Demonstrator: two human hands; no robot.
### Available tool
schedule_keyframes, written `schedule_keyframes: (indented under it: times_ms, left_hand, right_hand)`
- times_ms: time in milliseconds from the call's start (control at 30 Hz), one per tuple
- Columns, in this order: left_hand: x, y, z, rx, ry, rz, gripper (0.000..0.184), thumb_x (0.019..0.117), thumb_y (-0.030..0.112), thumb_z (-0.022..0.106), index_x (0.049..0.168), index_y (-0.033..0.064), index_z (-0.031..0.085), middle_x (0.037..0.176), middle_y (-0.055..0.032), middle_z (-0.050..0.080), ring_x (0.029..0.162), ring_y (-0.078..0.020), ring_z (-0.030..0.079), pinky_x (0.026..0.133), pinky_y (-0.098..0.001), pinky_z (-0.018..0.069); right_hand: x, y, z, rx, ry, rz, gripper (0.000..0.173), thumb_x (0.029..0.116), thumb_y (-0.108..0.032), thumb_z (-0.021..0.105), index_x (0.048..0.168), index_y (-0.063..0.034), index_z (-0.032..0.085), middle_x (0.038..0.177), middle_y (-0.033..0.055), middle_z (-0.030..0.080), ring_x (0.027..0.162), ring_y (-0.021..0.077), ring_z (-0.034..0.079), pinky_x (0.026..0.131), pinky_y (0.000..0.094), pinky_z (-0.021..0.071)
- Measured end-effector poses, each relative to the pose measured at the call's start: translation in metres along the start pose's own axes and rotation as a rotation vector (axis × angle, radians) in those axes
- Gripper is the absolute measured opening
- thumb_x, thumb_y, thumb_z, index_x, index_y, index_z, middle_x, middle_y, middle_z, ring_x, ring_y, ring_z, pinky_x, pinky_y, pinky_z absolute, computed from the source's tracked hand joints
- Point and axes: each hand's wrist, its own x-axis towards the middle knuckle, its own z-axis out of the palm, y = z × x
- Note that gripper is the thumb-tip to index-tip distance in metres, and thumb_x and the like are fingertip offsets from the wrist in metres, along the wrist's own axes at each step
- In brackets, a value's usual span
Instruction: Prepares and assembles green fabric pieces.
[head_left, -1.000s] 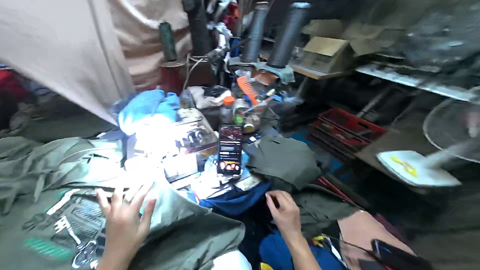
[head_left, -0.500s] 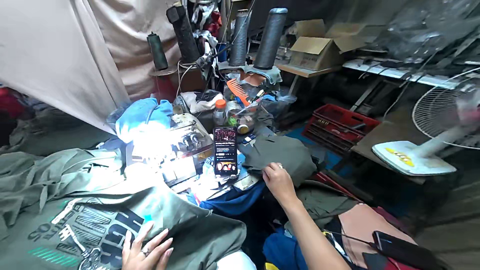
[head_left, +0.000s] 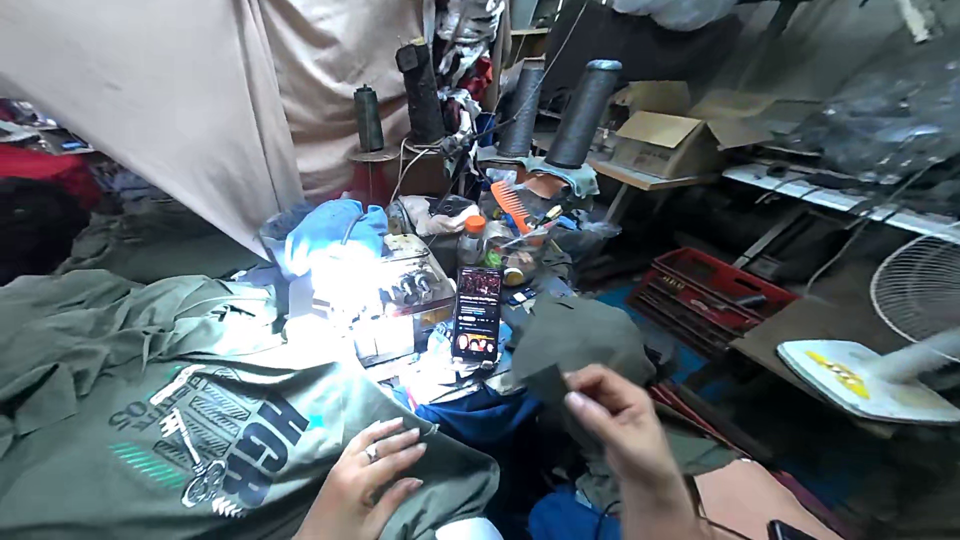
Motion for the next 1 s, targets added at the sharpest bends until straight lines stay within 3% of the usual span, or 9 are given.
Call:
schedule_keyframes:
  times_ms: [67,133,200,267,333,467,567,833,1000]
  left_hand:
    - [0.007,-0.001,-0.002,-0.023,-0.036,0.006,0.064,0.0946,0.049,0.069,0.146,0.0121,0.058,0.152,-0.0107,0.054,0.146,-0.0227,0.045,0.120,-0.0412,0.0402]
    - [0.004,-0.003,-0.015,-0.029,-0.093,-0.045,0.080,0.0881,0.053,0.074,0.153,0.0158,0.049,0.158,-0.0099,0.047,0.149,-0.0245,0.041,0.121,-0.0491,0.0372]
    - [-0.014,-0.008,-0.034,-0.051,-0.117,-0.097,0.054,0.0830,0.033,0.081,0.132,0.0135,0.068,0.134,-0.0091,0.067,0.130,-0.0278,0.060,0.110,-0.0586,0.0446]
    - [-0.037,-0.013,-0.059,-0.039,-0.170,-0.215,0.023,0.0794,0.015,0.081,0.100,0.0051,0.077,0.101,-0.0094,0.077,0.103,-0.0240,0.073,0.098,-0.0533,0.0548]
    - [-0.062,-0.012,-0.082,-0.095,-0.162,-0.485,0.019,0.0879,0.017,0.079,0.097,-0.0002,0.077,0.093,-0.0098,0.078,0.090,-0.0171,0.075,0.089,-0.0439,0.0604]
    - [-0.103,-0.019,-0.103,-0.172,0.092,-0.756,0.016,0.0908,0.010,0.074,0.100,-0.0030,0.074,0.091,-0.0036,0.076,0.085,-0.0032,0.071,0.086,-0.0284,0.0599]
    - [-0.113,-0.026,-0.095,-0.185,0.290,-0.790,0.008,0.0873,0.004,0.075,0.093,-0.0008,0.072,0.085,0.0024,0.074,0.079,0.0009,0.069,0.080,-0.0227,0.0594]
    - [-0.079,-0.026,-0.041,0.062,0.298,-0.611,0.027,0.0781,0.024,0.087,0.082,0.0012,0.074,0.086,-0.0059,0.073,0.086,-0.0097,0.068,0.084,-0.0296,0.0565]
    - [-0.063,-0.016,-0.020,0.260,0.318,-0.504,0.032,0.0746,0.024,0.085,0.070,0.0009,0.065,0.074,-0.0092,0.065,0.078,-0.0178,0.065,0.075,-0.0327,0.0539]
  right_hand:
    - [-0.009,-0.007,0.048,0.207,-0.212,0.006,0.017,0.1011,-0.036,0.061,0.109,-0.0242,0.071,0.101,-0.0112,0.073,0.093,-0.0001,0.068,0.084,0.0230,0.0577]
    - [-0.023,-0.002,0.104,0.484,-0.316,0.156,0.016,0.1007,-0.038,0.060,0.104,-0.0255,0.069,0.099,-0.0130,0.069,0.092,-0.0026,0.064,0.082,0.0199,0.0542]
    - [-0.034,0.008,0.157,0.870,-0.346,0.428,0.011,0.0956,-0.031,0.061,0.096,-0.0232,0.069,0.103,-0.0080,0.071,0.094,0.0036,0.066,0.082,0.0261,0.0558]
    - [-0.032,0.017,0.193,1.159,-0.324,0.626,0.011,0.0959,-0.027,0.057,0.097,-0.0204,0.066,0.101,-0.0018,0.073,0.095,0.0086,0.068,0.083,0.0293,0.0565]
    - [-0.013,0.024,0.212,1.309,-0.244,0.702,0.017,0.0983,-0.024,0.051,0.105,-0.0139,0.063,0.110,0.0097,0.075,0.104,0.0191,0.071,0.090,0.0369,0.0578]
    - [0.041,0.041,0.223,0.966,0.197,0.787,0.021,0.1073,-0.013,0.041,0.108,-0.0075,0.061,0.089,0.0038,0.070,0.082,0.0107,0.069,0.075,0.0286,0.0585]
    - [0.041,0.078,0.224,0.670,0.360,0.619,0.010,0.1007,-0.001,0.054,0.107,-0.0009,0.061,0.098,0.0088,0.067,0.092,0.0166,0.066,0.086,0.0342,0.0560]
    - [-0.044,0.064,0.242,0.344,-0.191,0.466,0.016,0.0892,-0.019,0.077,0.093,-0.0035,0.075,0.098,0.0034,0.070,0.092,0.0075,0.065,0.080,0.0240,0.0553]
    - [-0.044,0.058,0.245,0.341,-0.247,0.469,0.012,0.0892,-0.015,0.075,0.092,-0.0030,0.074,0.093,0.0017,0.069,0.089,0.0049,0.063,0.080,0.0222,0.0525]
